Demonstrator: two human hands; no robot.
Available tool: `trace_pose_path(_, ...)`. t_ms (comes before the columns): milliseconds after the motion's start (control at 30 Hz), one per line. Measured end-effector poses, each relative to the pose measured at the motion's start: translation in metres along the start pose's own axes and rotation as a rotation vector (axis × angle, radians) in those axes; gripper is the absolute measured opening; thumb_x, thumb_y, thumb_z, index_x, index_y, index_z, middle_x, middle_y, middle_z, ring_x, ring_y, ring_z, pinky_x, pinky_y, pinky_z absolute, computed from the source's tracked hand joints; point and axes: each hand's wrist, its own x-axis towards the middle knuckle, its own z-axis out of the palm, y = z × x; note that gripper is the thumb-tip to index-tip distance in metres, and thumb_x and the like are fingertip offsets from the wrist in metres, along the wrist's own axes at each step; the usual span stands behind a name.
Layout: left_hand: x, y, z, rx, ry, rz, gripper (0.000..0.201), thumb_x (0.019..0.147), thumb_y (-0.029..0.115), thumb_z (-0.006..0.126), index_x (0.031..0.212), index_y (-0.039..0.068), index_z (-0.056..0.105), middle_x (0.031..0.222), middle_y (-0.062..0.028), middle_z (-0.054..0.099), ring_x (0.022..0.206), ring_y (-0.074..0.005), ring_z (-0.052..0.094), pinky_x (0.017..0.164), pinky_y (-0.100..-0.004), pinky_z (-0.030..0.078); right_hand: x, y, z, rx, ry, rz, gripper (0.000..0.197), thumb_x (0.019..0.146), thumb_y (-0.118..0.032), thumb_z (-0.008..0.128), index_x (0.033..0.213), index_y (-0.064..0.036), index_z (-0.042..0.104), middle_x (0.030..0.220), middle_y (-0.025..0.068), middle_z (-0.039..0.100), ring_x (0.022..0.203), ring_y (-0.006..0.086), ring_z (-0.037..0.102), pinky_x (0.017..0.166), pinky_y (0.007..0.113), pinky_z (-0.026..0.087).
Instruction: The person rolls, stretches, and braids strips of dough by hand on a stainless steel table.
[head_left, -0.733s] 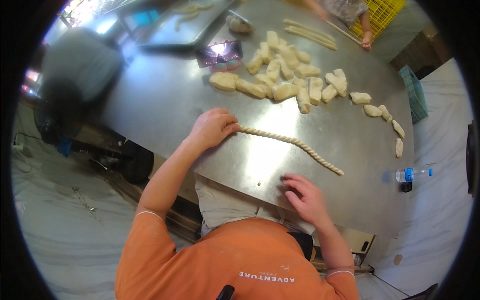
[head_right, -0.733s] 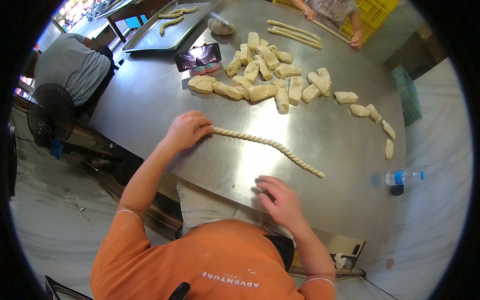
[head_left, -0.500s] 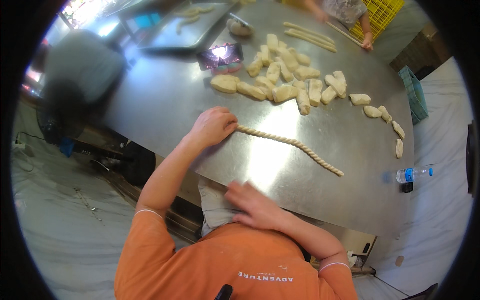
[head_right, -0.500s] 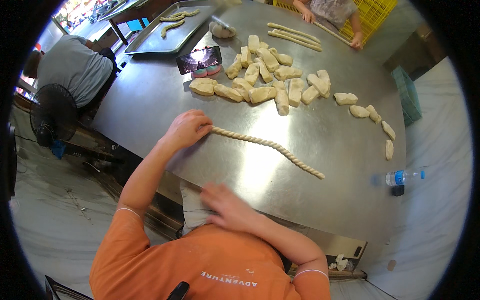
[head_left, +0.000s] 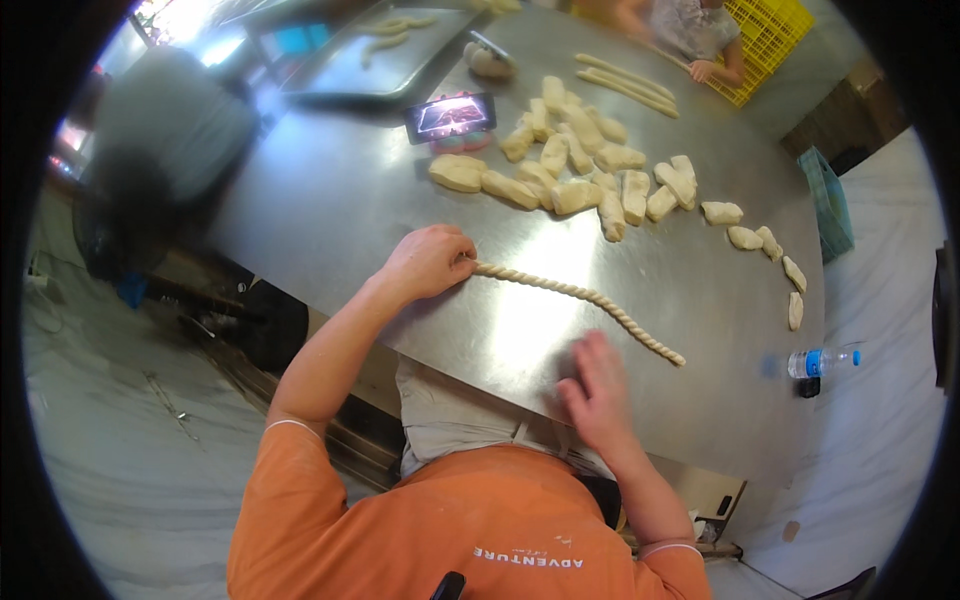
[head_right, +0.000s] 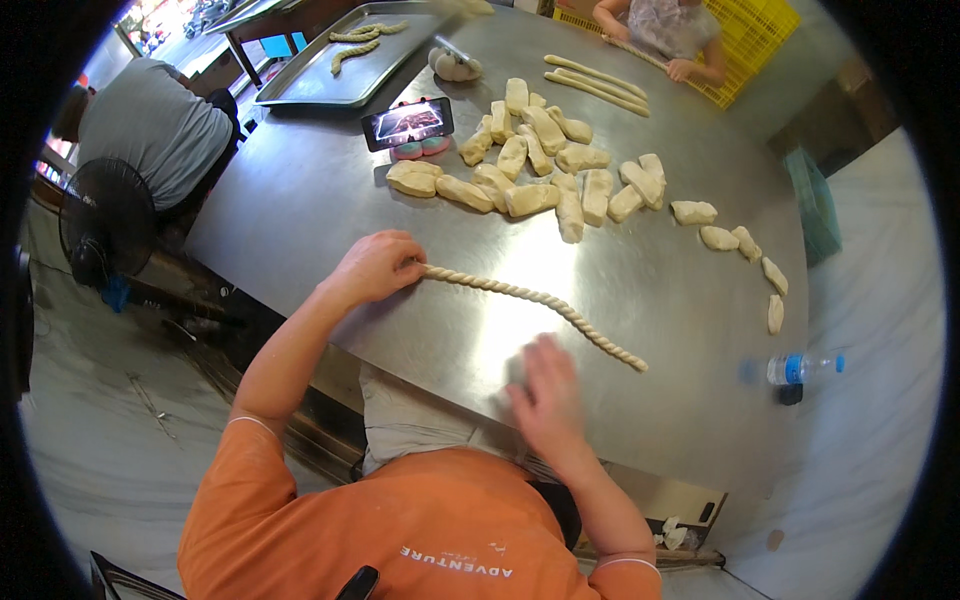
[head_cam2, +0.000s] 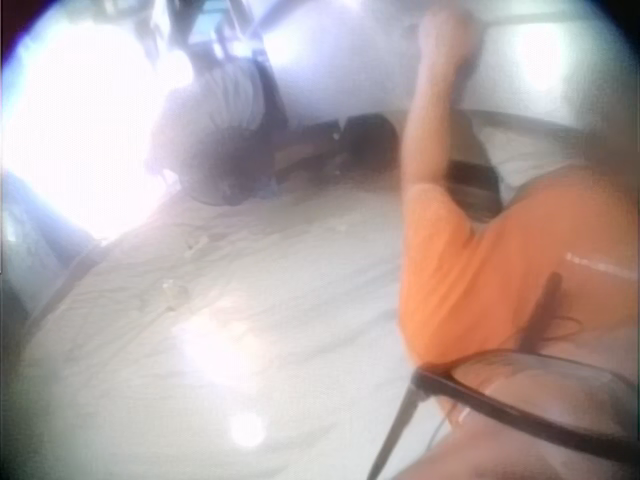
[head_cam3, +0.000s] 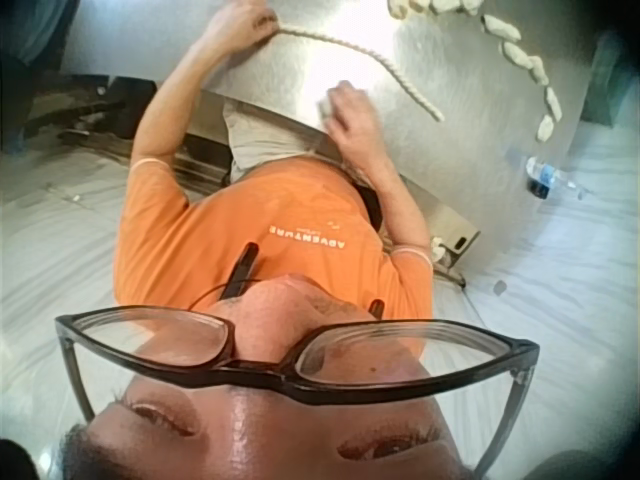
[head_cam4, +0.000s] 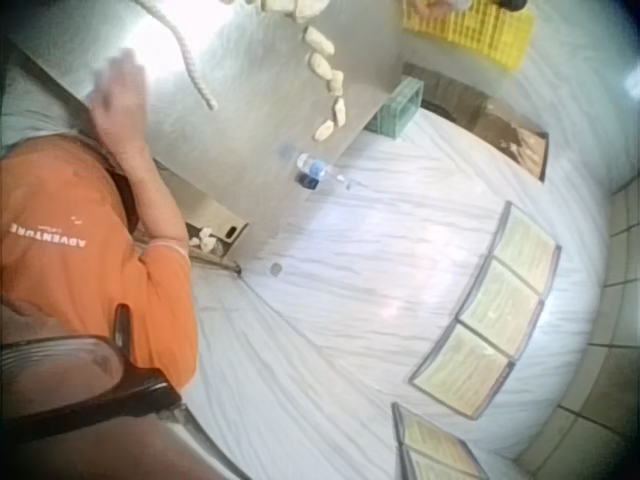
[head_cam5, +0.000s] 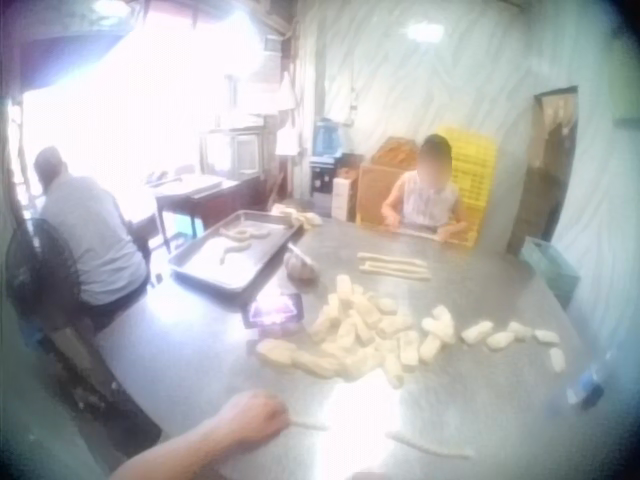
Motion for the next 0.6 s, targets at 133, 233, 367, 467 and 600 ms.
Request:
trace_pose_path(133, 0.000, 0.013, -0.018, 0.002, -0.062, -0.015, 0.020, 0.095, 0.022, 0.071, 0.106, 0.009, 0.081, 0.103, -0.0114, 0.073, 0.108, -0.0337, 0.069, 0.094, -0.0473, 0.056, -0.022, -0.001, 0.017, -0.286, -0.035, 0.099, 0.078, 0.098, -0.036, 0.078, 0.158, 0.0042, 0.050, 0.170, 0.0346, 0.037, 0.163, 0.0512, 0.027, 0.133, 0.059, 0.023)
trace_pose_path(233, 0.005, 0.010, -0.016, 0.066, -0.009, 0.030, 0.022, 0.093, 0.021, 0.070, 0.107, 0.008, 0.081, 0.103, -0.0116, 0.074, 0.109, -0.0342, 0.069, 0.095, -0.0477, 0.056, -0.004, -0.035, 0.042, 0.228, -0.395, -0.300, 0.078, 0.101, -0.038, 0.076, 0.163, -0.0002, 0.047, 0.173, 0.0281, 0.039, 0.161, 0.0446, 0.036, 0.134, 0.057, 0.026)
trace_pose_path(367, 0.010, 0.002, -0.015, 0.175, -0.054, 0.055, 0.022, 0.095, 0.023, 0.071, 0.107, 0.008, 0.081, 0.105, -0.0119, 0.075, 0.110, -0.0345, 0.069, 0.096, -0.0478, 0.056, 0.013, -0.063, 0.049, 0.566, -0.454, -0.439, 0.050, 0.103, -0.028, 0.074, 0.145, -0.0028, 0.066, 0.166, 0.0213, 0.052, 0.150, 0.0396, 0.053, 0.124, 0.044, 0.045)
trace_pose_path(467, 0.001, 0.007, -0.020, 0.139, -0.092, 0.041, 0.022, 0.097, 0.024, 0.071, 0.108, 0.009, 0.082, 0.106, -0.0125, 0.076, 0.109, -0.0356, 0.069, 0.095, -0.0484, 0.056, 0.028, -0.052, 0.036, 0.450, -0.261, -0.274, 0.044, 0.103, -0.026, 0.074, 0.140, -0.0044, 0.070, 0.159, 0.0194, 0.059, 0.142, 0.0380, 0.061, 0.116, 0.044, 0.052)
trace_pose_path(600, -0.003, 0.005, -0.019, 0.107, -0.065, 0.045, 0.023, 0.099, 0.026, 0.068, 0.105, 0.010, 0.084, 0.104, -0.0130, 0.076, 0.106, -0.0369, 0.071, 0.092, -0.0508, 0.057, 0.039, -0.033, 0.011, 0.384, -0.122, -0.049, 0.040, 0.101, -0.022, 0.075, 0.138, -0.0065, 0.072, 0.152, 0.0173, 0.066, 0.132, 0.0353, 0.068, 0.110, 0.043, 0.056)
